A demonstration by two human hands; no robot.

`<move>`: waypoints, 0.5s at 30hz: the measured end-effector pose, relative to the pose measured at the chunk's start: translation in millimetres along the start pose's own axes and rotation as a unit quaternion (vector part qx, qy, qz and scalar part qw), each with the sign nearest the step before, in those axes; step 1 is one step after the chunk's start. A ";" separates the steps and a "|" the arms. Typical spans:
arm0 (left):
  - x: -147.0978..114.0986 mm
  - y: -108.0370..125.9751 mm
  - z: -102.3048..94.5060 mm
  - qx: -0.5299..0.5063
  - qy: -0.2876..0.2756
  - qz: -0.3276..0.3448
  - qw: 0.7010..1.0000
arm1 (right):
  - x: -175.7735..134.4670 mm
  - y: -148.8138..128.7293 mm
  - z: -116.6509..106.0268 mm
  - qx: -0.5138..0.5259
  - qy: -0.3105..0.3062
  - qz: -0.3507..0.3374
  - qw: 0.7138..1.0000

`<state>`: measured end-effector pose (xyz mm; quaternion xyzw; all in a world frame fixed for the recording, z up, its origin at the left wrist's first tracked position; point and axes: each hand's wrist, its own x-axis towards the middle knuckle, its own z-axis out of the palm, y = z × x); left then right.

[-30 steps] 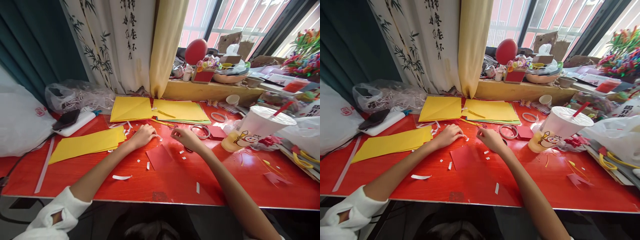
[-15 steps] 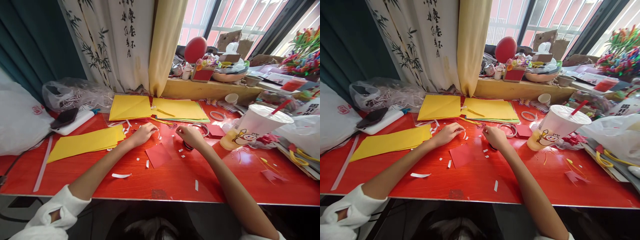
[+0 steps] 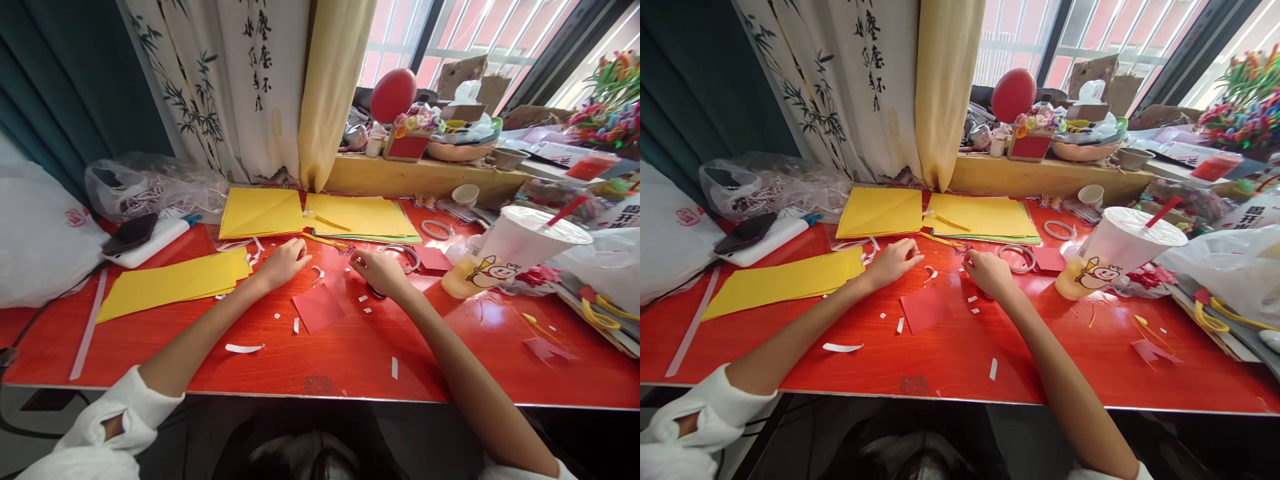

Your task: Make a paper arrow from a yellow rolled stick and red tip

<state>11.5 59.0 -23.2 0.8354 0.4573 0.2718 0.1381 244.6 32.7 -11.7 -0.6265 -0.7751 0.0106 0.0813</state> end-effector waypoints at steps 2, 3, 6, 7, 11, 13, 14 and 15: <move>-0.3 1.8 -0.5 -0.006 -0.013 0.000 1.000 | -0.1 0.3 1.0 -0.001 0.001 -0.001 1.000; -0.3 2.7 -0.8 -0.011 -0.021 0.001 1.000 | 0.0 0.4 1.4 -0.001 0.001 -0.003 1.000; 0.7 4.0 -4.8 -0.022 -0.032 -0.003 0.999 | 0.7 1.2 2.3 0.003 0.003 -0.007 1.000; 1.5 3.9 -7.9 -0.022 -0.028 -0.008 0.999 | 0.9 1.3 2.2 0.005 0.004 -0.008 1.000; 5.4 -1.6 -27.8 -0.006 -0.003 -0.043 0.999 | -1.1 -3.3 -0.4 0.030 0.004 -0.040 0.999; 6.0 -7.8 -37.5 0.037 -0.027 -0.058 0.997 | -4.3 -10.7 -1.8 0.058 0.004 -0.098 0.994; 5.8 -11.8 -41.2 0.064 -0.049 -0.059 0.995 | -6.1 -15.4 -1.7 0.076 0.003 -0.144 0.987; 5.2 -16.2 -43.8 0.083 -0.071 -0.057 0.992 | -7.8 -20.1 -1.0 0.095 0.003 -0.197 0.976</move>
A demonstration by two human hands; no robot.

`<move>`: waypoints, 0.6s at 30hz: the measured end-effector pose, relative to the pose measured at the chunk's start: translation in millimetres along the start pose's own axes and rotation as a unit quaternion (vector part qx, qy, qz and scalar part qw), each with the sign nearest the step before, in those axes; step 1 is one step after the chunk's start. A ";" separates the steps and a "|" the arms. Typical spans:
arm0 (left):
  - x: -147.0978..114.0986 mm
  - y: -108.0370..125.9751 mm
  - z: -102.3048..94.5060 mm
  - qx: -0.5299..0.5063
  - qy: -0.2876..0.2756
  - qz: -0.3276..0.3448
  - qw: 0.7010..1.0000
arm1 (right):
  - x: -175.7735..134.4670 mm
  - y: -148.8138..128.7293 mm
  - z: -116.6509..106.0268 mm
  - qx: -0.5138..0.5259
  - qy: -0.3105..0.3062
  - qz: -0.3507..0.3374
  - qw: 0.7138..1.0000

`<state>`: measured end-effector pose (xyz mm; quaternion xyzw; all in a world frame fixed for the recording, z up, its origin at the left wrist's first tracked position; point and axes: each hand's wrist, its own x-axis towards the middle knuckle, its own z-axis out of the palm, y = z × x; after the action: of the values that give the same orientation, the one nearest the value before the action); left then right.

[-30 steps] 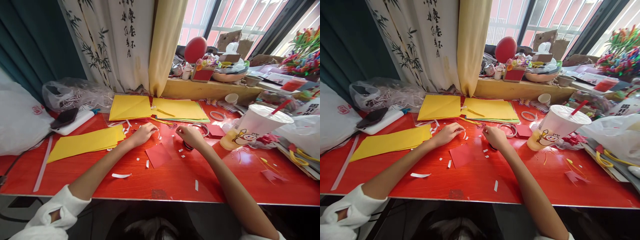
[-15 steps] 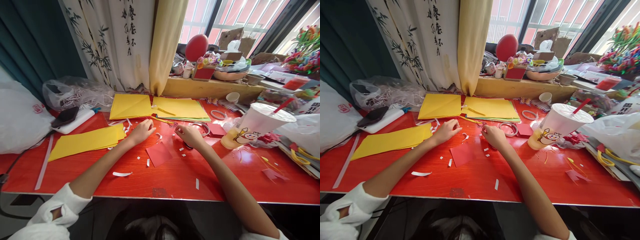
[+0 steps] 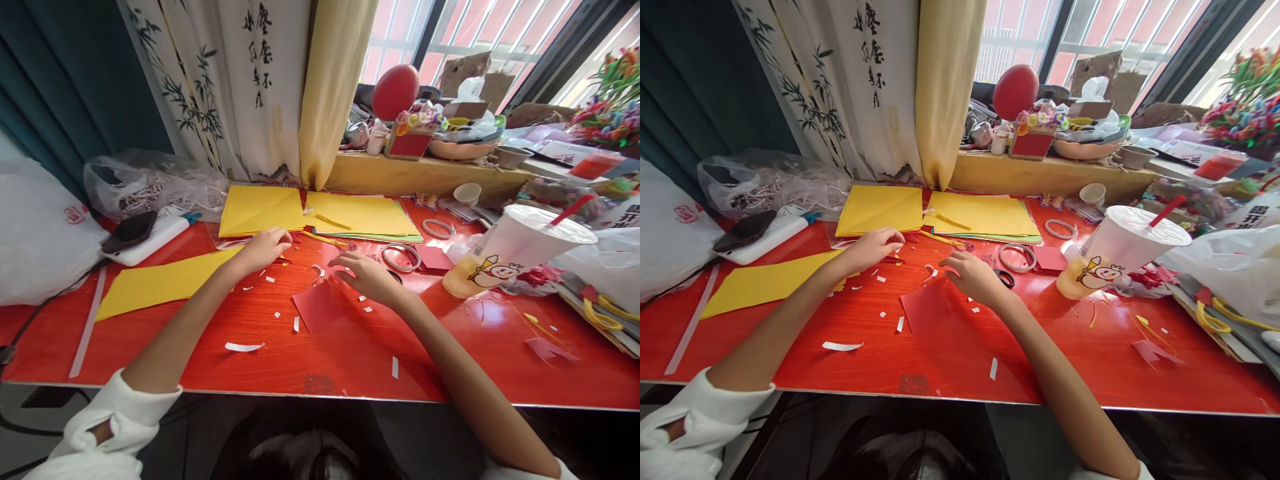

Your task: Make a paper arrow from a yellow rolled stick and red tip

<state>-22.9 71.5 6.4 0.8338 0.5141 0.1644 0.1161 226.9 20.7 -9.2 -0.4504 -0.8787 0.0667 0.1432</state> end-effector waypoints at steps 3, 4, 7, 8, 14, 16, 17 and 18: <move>-1.1 -14.3 -0.4 0.034 -0.047 0.016 0.998 | 1.4 -9.4 8.0 0.023 -0.010 -0.108 0.994; -1.4 -18.3 0.1 0.044 -0.057 0.020 0.997 | 2.0 -9.7 10.9 0.010 -0.010 -0.108 0.994; -1.5 -25.4 0.4 0.066 -0.082 0.027 0.994 | 3.4 -2.9 16.5 -0.046 0.021 -0.042 0.998; -1.6 -26.1 -0.1 0.069 -0.089 0.028 0.993 | 3.5 0.7 16.7 -0.060 0.037 -0.016 0.997; -3.5 -24.1 -4.8 0.083 -0.109 0.016 0.990 | 2.5 10.8 10.2 -0.075 0.116 0.078 0.987; -4.2 -25.5 -6.9 0.084 -0.113 0.002 0.990 | 3.1 7.2 8.3 -0.074 0.126 0.090 0.985; -4.4 -26.8 -8.5 0.085 -0.113 -0.007 0.990 | 3.5 3.2 7.0 -0.071 0.129 0.091 0.985; -4.5 -28.4 -10.2 0.087 -0.109 -0.018 0.990 | 3.4 -3.0 4.9 -0.066 0.137 0.087 0.984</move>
<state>-52.0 80.3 4.8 0.8444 0.5255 0.0250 0.1012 221.2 21.8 -12.4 -0.5388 -0.8104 -0.0418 0.2260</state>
